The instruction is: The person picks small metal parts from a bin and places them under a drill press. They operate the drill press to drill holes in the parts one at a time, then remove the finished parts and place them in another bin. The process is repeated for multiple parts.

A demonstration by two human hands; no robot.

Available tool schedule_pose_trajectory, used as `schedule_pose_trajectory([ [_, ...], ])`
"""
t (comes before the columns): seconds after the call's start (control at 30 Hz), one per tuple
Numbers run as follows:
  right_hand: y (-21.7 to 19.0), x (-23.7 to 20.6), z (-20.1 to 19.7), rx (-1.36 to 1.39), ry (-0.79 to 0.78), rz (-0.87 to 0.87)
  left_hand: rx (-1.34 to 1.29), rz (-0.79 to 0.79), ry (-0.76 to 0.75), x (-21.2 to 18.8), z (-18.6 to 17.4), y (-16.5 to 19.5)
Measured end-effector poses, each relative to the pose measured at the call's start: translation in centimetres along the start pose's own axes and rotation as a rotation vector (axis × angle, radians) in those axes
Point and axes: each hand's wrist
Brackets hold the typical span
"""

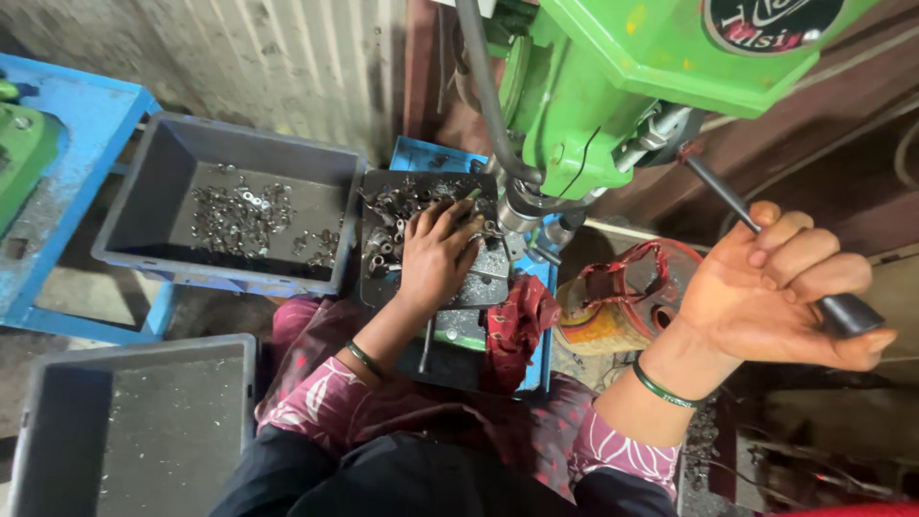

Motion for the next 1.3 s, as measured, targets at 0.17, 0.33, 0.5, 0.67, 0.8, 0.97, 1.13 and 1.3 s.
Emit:
schedule_pose_trajectory([
  [0.17,0.0,-0.1,-0.5,0.012,0.01,-0.004,-0.13,-0.088,-0.016,-0.7,-0.2,-0.8],
  [0.33,-0.5,0.2,-2.2,-0.068,-0.048,0.013,-0.162,-0.219,0.041,-1.2,-0.7,-2.0],
  [0.5,-1.3,3.5,-3.6,-0.124,-0.227,0.089,-0.085,-0.258,0.032,-0.4,-1.2,-2.4],
  [0.67,0.4,12.7,-5.0,-0.153,-0.225,0.32,-0.048,-0.104,-0.045,0.7,-0.2,-1.7],
  [0.8,0.8,14.8,-5.8,-0.147,-0.213,0.385,-0.014,-0.144,-0.108,0.7,0.2,-2.6],
  [0.97,0.7,14.2,-5.9,-0.155,-0.201,0.391,0.18,-0.407,0.298,-0.8,-2.1,-6.9],
  [1.13,0.9,14.2,-5.6,-0.154,-0.19,0.383,0.193,-0.349,0.078,-1.0,-0.3,-5.3],
  [1.3,0.5,13.9,-5.2,-0.157,-0.187,0.381,0.229,-0.161,-0.191,0.3,3.0,-2.3],
])
Point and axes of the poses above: each hand's wrist, its own x-axis towards the middle knuckle, its own z-axis out of the palm, y = z × x, and after that the axes turned 14 degrees about x, right-handed
